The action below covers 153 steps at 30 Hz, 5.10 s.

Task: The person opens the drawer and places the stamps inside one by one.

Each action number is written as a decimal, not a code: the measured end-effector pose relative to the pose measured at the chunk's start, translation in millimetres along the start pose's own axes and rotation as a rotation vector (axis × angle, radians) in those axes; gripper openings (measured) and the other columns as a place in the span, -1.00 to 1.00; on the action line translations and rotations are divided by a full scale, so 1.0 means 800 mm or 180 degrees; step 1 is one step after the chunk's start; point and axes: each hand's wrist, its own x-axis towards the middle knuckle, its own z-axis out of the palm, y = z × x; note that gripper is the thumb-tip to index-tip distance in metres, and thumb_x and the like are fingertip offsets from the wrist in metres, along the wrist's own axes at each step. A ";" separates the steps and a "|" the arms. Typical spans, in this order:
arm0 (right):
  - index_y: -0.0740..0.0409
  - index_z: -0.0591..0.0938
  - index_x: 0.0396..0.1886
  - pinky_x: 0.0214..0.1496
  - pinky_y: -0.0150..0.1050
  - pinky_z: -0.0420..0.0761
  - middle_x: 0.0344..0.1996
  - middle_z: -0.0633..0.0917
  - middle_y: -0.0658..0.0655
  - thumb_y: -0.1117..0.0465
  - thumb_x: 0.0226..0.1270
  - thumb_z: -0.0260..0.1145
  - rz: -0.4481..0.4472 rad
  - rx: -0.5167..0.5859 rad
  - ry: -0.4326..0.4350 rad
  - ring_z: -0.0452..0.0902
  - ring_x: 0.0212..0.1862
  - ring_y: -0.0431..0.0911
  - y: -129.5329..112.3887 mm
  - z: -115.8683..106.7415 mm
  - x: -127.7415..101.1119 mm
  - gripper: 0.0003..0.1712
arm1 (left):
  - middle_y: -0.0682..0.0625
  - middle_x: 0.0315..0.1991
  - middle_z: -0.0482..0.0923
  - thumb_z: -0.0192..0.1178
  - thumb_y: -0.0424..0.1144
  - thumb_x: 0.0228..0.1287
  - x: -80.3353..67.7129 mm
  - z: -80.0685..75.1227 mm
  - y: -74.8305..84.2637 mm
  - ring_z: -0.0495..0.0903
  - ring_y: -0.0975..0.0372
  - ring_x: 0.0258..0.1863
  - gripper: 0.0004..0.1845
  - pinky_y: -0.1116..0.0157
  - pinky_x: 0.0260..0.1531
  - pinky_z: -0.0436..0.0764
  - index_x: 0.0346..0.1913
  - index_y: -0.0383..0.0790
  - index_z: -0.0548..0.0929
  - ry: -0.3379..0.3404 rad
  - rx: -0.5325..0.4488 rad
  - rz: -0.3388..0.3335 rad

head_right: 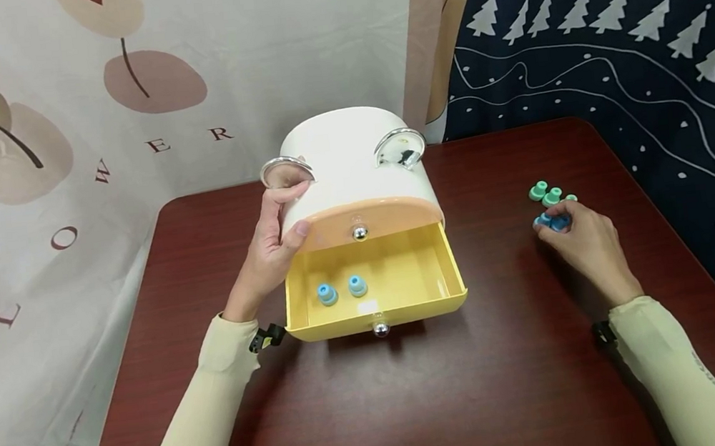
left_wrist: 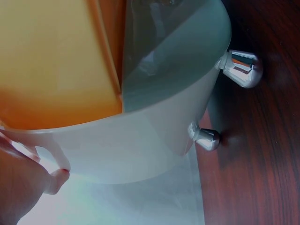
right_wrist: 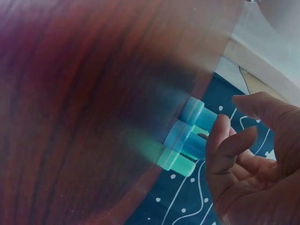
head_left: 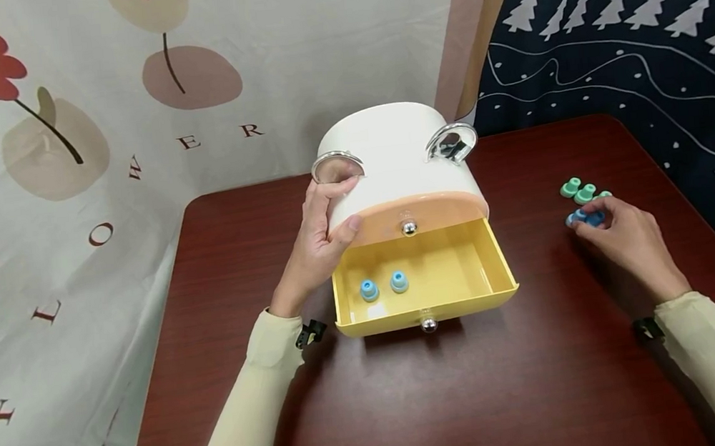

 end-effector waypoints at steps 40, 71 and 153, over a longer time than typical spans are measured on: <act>0.12 0.76 -0.06 -0.47 -0.37 0.48 -0.52 0.73 0.06 0.19 0.46 0.58 -0.0577 0.0483 0.0124 0.54 -0.53 -0.14 -0.048 0.018 -0.035 -0.81 | -0.15 0.43 0.33 0.16 0.20 0.60 0.002 0.001 0.000 0.23 0.05 0.37 -0.36 0.02 0.29 0.24 0.48 -0.16 0.49 0.0007 0.0014 0.0013; 0.11 0.84 -0.05 -0.41 -0.50 0.49 -0.31 0.81 -0.01 0.51 0.19 0.65 -0.1319 0.1126 0.0873 0.55 -0.46 -0.25 -0.163 0.000 -0.083 -0.63 | -0.17 0.43 0.33 0.17 0.21 0.60 -0.001 0.009 -0.002 0.23 0.02 0.33 -0.36 0.00 0.26 0.21 0.47 -0.14 0.50 -0.0021 -0.0033 0.0020; 0.04 0.76 0.02 -0.13 -0.16 0.74 -0.12 0.78 -0.12 0.32 0.37 0.61 -0.2307 0.0527 -0.0658 0.69 -0.19 -0.28 -0.251 0.045 -0.050 -0.71 | -0.16 0.38 0.35 0.16 0.25 0.60 0.000 0.002 0.003 0.25 0.03 0.33 -0.33 0.02 0.26 0.25 0.46 -0.16 0.49 0.0054 0.0000 0.0022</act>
